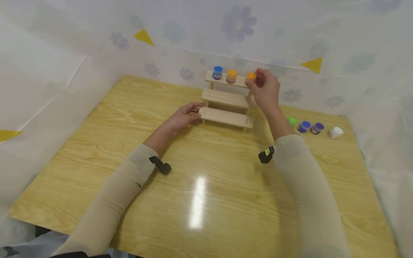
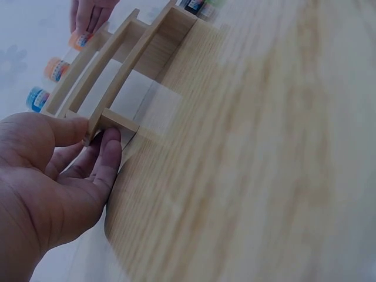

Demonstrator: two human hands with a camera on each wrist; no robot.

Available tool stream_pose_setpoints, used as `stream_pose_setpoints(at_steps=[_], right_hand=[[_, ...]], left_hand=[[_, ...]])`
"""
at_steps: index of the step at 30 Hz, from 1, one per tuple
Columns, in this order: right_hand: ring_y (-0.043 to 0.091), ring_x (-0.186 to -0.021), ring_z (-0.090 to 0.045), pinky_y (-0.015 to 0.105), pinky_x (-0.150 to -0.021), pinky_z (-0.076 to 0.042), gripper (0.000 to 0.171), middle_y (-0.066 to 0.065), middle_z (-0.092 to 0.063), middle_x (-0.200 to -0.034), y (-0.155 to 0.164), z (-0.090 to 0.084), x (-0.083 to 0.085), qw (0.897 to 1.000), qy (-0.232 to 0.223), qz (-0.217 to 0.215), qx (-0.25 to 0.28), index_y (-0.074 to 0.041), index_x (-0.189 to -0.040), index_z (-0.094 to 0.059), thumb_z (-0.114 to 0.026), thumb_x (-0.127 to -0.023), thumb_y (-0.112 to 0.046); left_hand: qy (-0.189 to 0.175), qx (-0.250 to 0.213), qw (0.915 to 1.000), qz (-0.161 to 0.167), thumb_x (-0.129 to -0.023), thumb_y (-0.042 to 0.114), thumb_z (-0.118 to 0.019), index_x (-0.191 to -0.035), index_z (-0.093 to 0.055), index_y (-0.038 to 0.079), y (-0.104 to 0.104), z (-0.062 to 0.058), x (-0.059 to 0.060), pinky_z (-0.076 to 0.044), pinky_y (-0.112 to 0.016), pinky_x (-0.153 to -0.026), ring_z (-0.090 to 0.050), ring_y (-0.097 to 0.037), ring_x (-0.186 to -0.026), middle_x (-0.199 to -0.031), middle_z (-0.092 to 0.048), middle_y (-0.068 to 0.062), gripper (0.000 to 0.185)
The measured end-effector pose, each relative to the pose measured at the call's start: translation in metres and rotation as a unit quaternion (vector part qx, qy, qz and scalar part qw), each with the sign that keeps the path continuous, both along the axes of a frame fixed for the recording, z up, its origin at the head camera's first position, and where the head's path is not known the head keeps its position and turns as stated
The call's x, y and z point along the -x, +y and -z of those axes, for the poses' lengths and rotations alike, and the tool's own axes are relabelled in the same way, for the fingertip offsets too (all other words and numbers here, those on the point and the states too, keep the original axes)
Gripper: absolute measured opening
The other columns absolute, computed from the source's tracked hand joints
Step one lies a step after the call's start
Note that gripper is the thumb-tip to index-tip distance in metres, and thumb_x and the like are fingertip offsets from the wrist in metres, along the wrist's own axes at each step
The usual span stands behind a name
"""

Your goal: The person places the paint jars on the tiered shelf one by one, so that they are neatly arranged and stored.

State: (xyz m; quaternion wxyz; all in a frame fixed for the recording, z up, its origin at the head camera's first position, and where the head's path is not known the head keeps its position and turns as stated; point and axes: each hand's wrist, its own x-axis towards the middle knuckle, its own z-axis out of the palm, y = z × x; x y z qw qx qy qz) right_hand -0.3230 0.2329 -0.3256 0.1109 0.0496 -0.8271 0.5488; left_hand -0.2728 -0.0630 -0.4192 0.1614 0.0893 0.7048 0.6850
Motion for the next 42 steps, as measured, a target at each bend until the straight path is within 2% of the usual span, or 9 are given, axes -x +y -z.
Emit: stream_pose_setpoints(at_steps=[5, 8, 18, 24, 30, 35, 42], right_hand=[[0.022, -0.132, -0.049, 0.026, -0.108, -0.043, 0.062, 0.013, -0.051, -0.144, 0.003, 0.003, -0.013, 0.998, -0.010, -0.008, 0.058, -0.003, -0.145, -0.046, -0.073, -0.090, -0.012], [0.024, -0.131, -0.050, 0.028, -0.109, -0.043, 0.059, 0.014, -0.052, -0.142, 0.005, 0.006, -0.021, 0.998, -0.001, -0.012, 0.069, -0.003, -0.144, -0.048, -0.072, -0.091, -0.010], [0.024, -0.130, -0.053, 0.032, -0.109, -0.044, 0.057, 0.016, -0.055, -0.140, 0.010, 0.026, -0.057, 0.997, 0.012, -0.037, 0.068, -0.003, -0.142, -0.050, -0.073, -0.090, -0.012], [0.026, -0.125, -0.057, 0.023, -0.100, -0.049, 0.056, 0.021, -0.057, -0.136, 0.011, 0.043, -0.084, 0.994, 0.010, -0.063, 0.087, 0.000, -0.139, -0.053, -0.075, -0.088, -0.010], [0.027, -0.120, -0.060, 0.019, -0.094, -0.052, 0.052, 0.018, -0.062, -0.130, 0.015, 0.056, -0.114, 0.993, 0.003, -0.079, 0.084, 0.001, -0.136, -0.056, -0.075, -0.088, -0.007], [0.031, -0.117, -0.061, 0.020, -0.091, -0.053, 0.047, 0.019, -0.063, -0.127, 0.023, 0.059, -0.131, 0.993, 0.005, -0.080, 0.091, 0.002, -0.133, -0.058, -0.074, -0.089, -0.004], [0.026, -0.118, -0.061, 0.019, -0.091, -0.053, 0.050, 0.019, -0.062, -0.130, 0.048, 0.067, -0.146, 0.993, -0.029, -0.062, 0.096, 0.001, -0.135, -0.057, -0.075, -0.088, -0.007]], left_hand=[[-0.003, -0.001, 1.0000, -0.002, -0.101, 0.006, -0.057, -0.145, -0.048, 0.012, 0.000, 0.000, 0.000, -0.054, -0.033, -0.096, -0.059, -0.024, -0.110, -0.128, -0.052, -0.013, 0.046], [-0.006, 0.000, 1.0000, -0.004, -0.101, 0.006, -0.057, -0.145, -0.048, 0.012, -0.001, -0.001, 0.000, -0.053, -0.033, -0.096, -0.059, -0.024, -0.110, -0.128, -0.052, -0.014, 0.046], [-0.005, 0.003, 1.0000, -0.001, -0.101, 0.007, -0.056, -0.145, -0.048, 0.013, -0.001, 0.000, 0.001, -0.053, -0.035, -0.097, -0.060, -0.028, -0.112, -0.129, -0.052, -0.014, 0.045], [-0.011, 0.000, 0.9999, 0.005, -0.101, 0.009, -0.056, -0.145, -0.048, 0.014, -0.001, 0.000, 0.001, -0.052, -0.037, -0.099, -0.059, -0.029, -0.114, -0.131, -0.051, -0.014, 0.045], [-0.029, 0.001, 0.9995, 0.013, -0.101, 0.008, -0.056, -0.148, -0.044, 0.012, -0.001, -0.006, 0.001, -0.050, -0.040, -0.103, -0.057, -0.030, -0.117, -0.134, -0.049, -0.016, 0.048], [-0.037, 0.002, 0.9991, 0.021, -0.101, 0.005, -0.054, -0.151, -0.040, 0.008, -0.001, -0.011, 0.000, -0.046, -0.045, -0.106, -0.053, -0.034, -0.122, -0.138, -0.046, -0.019, 0.051], [-0.014, 0.015, 0.9997, 0.013, -0.101, 0.010, -0.057, -0.146, -0.048, 0.016, -0.001, -0.003, 0.002, -0.050, -0.037, -0.101, -0.052, -0.024, -0.119, -0.135, -0.046, -0.013, 0.045]])
